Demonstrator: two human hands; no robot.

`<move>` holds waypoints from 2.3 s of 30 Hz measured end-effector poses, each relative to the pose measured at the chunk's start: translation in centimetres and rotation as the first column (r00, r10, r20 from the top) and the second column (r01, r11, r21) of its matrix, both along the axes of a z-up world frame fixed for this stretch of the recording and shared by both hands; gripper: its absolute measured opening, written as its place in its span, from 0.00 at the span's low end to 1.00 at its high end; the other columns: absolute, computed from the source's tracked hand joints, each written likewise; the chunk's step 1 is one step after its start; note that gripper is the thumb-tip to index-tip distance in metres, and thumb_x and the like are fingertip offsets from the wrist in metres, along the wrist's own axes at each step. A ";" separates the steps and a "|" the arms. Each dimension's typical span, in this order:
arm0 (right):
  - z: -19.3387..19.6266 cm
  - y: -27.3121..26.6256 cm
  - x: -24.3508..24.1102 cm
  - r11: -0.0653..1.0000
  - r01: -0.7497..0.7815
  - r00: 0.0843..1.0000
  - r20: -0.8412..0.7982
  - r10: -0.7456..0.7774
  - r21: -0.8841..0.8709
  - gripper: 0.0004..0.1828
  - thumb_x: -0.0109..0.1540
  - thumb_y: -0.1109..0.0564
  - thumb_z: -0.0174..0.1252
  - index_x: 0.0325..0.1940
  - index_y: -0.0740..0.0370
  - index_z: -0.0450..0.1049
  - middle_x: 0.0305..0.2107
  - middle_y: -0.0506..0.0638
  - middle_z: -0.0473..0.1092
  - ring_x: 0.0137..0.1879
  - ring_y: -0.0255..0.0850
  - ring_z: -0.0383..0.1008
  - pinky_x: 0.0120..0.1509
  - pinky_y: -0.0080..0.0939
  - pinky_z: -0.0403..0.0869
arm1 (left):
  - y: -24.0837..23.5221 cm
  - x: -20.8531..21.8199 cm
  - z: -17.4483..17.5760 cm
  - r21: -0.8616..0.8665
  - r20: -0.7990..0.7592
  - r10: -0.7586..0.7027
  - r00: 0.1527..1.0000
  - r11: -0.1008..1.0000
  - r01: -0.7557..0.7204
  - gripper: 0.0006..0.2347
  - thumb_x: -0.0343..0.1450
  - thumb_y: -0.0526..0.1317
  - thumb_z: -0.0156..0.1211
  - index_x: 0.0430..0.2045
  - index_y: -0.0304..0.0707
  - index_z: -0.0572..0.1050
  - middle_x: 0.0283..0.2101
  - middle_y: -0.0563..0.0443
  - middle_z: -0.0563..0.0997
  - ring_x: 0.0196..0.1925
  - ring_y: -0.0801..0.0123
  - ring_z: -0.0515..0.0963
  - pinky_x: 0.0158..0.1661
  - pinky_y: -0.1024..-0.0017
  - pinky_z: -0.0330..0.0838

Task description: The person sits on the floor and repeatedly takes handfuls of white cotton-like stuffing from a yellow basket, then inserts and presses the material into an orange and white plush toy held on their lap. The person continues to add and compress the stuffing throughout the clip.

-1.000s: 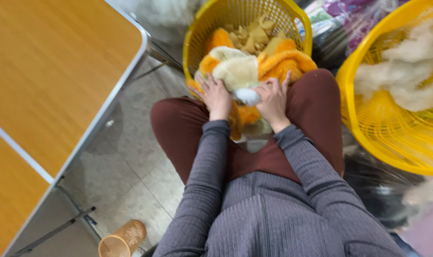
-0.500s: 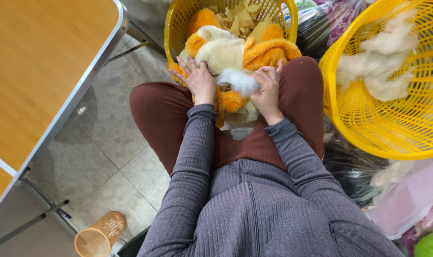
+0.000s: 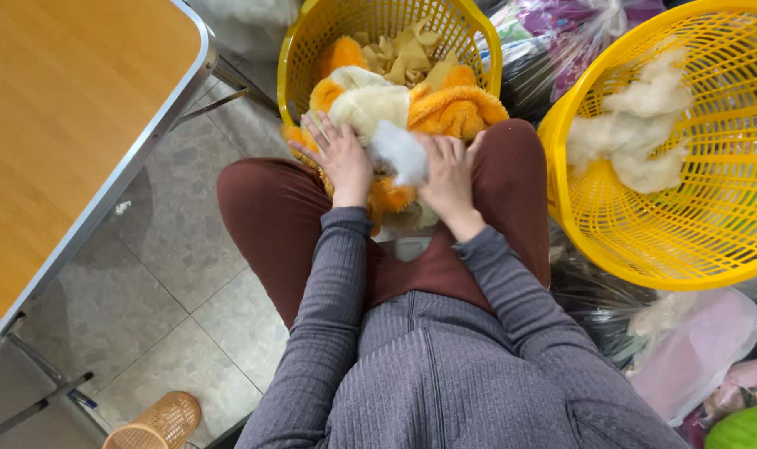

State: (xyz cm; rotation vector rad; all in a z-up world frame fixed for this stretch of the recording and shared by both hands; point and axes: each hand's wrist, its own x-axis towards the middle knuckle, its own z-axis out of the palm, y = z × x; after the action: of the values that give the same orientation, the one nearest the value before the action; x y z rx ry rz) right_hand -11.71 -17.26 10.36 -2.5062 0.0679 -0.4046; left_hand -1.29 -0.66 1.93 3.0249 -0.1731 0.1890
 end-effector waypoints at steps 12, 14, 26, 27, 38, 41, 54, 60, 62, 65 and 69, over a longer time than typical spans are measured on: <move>-9.4 3.2 6.2 0.818 -0.074 0.994 0.022 0.105 -0.570 0.10 0.65 0.56 0.53 0.41 0.57 0.80 0.38 0.53 0.71 0.56 0.50 0.69 0.83 0.70 0.42 | 0.1 -0.8 -0.2 -0.067 0.007 -0.095 0.995 0.993 0.095 0.17 0.67 0.38 0.56 0.51 0.44 0.77 0.75 0.29 0.52 0.78 0.32 0.35 0.63 0.20 0.17; -9.7 2.3 5.6 0.797 -0.046 0.989 0.087 0.123 -0.603 0.10 0.62 0.57 0.53 0.38 0.57 0.80 0.36 0.51 0.71 0.56 0.48 0.69 0.84 0.68 0.43 | -0.3 -0.9 -1.1 -0.071 0.015 -0.100 0.995 0.992 0.101 0.19 0.64 0.38 0.56 0.51 0.41 0.77 0.74 0.27 0.52 0.77 0.31 0.35 0.62 0.21 0.18; -6.3 -0.4 3.4 0.936 -0.028 0.969 0.221 0.112 -0.350 0.08 0.63 0.60 0.57 0.41 0.58 0.82 0.39 0.45 0.76 0.62 0.47 0.70 0.84 0.69 0.42 | -1.1 -1.3 -3.7 -0.022 0.048 -0.163 0.985 0.986 0.164 0.13 0.71 0.39 0.51 0.46 0.40 0.79 0.77 0.29 0.47 0.80 0.39 0.34 0.67 0.25 0.21; -6.2 -0.4 3.3 0.938 -0.031 0.967 0.227 0.115 -0.345 0.08 0.63 0.59 0.57 0.41 0.58 0.83 0.40 0.45 0.76 0.63 0.47 0.70 0.84 0.69 0.42 | -1.1 -1.3 -3.6 -0.029 0.048 -0.160 0.986 0.987 0.161 0.13 0.70 0.39 0.52 0.46 0.40 0.79 0.77 0.29 0.47 0.80 0.39 0.34 0.67 0.24 0.21; -5.5 -0.8 1.5 0.980 0.009 0.988 0.152 0.022 -0.201 0.07 0.63 0.61 0.59 0.38 0.54 0.83 0.38 0.48 0.73 0.56 0.46 0.70 0.82 0.61 0.52 | -1.6 -2.7 1.4 -0.211 0.261 -0.390 0.883 0.870 0.446 0.15 0.66 0.28 0.54 0.44 0.46 0.76 0.79 0.38 0.40 0.79 0.35 0.29 0.68 0.24 0.19; -6.0 -0.4 0.9 0.986 -0.009 0.990 0.138 0.032 -0.165 0.07 0.60 0.61 0.59 0.37 0.54 0.83 0.34 0.46 0.72 0.52 0.45 0.70 0.76 0.60 0.55 | -1.7 -3.4 1.2 -0.079 0.047 -0.407 0.912 0.909 0.410 0.13 0.66 0.30 0.55 0.43 0.38 0.78 0.81 0.42 0.41 0.80 0.35 0.30 0.71 0.26 0.20; -5.1 -1.3 1.3 0.791 -0.176 0.982 0.055 0.178 0.586 0.30 0.52 0.61 0.60 0.60 0.53 0.69 0.51 0.47 0.69 0.66 0.46 0.69 0.79 0.59 0.56 | -1.0 -1.9 0.0 -0.349 0.020 -0.308 0.951 0.889 0.295 0.11 0.63 0.33 0.62 0.38 0.40 0.83 0.79 0.55 0.53 0.81 0.46 0.33 0.73 0.34 0.18; -6.9 -3.0 3.2 0.972 -0.182 0.960 -0.189 0.208 0.149 0.40 0.54 0.66 0.55 0.72 0.47 0.66 0.55 0.46 0.75 0.76 0.50 0.59 0.81 0.71 0.32 | -0.5 -1.5 -0.4 -0.477 0.028 -0.176 0.984 0.863 0.167 0.14 0.65 0.35 0.66 0.44 0.45 0.82 0.75 0.56 0.59 0.79 0.43 0.34 0.68 0.27 0.17; -8.9 -3.1 4.3 0.975 -0.223 0.942 -0.257 0.214 -0.004 0.38 0.56 0.64 0.56 0.71 0.46 0.67 0.54 0.44 0.75 0.75 0.53 0.57 0.76 0.78 0.27 | -0.4 -1.5 -0.3 -0.489 -0.061 -0.153 0.986 0.866 0.104 0.16 0.62 0.34 0.65 0.45 0.48 0.82 0.75 0.58 0.60 0.79 0.42 0.35 0.68 0.27 0.18; -12.3 -3.5 5.6 0.961 -0.191 0.961 -0.237 0.142 -0.199 0.29 0.62 0.56 0.58 0.68 0.46 0.69 0.56 0.45 0.75 0.75 0.53 0.58 0.72 0.85 0.22 | 0.4 -1.8 0.3 -0.481 -0.047 -0.143 0.989 0.870 0.103 0.22 0.58 0.35 0.65 0.49 0.49 0.81 0.74 0.58 0.59 0.77 0.41 0.36 0.66 0.27 0.21; -15.9 -4.0 6.3 0.965 -0.125 0.955 -0.293 0.054 -0.230 0.26 0.65 0.48 0.57 0.69 0.41 0.71 0.54 0.44 0.75 0.75 0.52 0.57 0.70 0.84 0.19 | 1.5 -2.0 0.7 -0.519 -0.039 -0.140 0.989 0.849 0.100 0.16 0.67 0.40 0.65 0.50 0.49 0.79 0.74 0.61 0.61 0.79 0.43 0.38 0.68 0.29 0.22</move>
State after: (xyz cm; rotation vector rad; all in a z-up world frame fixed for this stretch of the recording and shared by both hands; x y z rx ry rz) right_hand -5.38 -21.25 -5.59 -2.7847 0.0168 -0.0104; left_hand -3.32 0.79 2.59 2.4685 -0.2573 0.0896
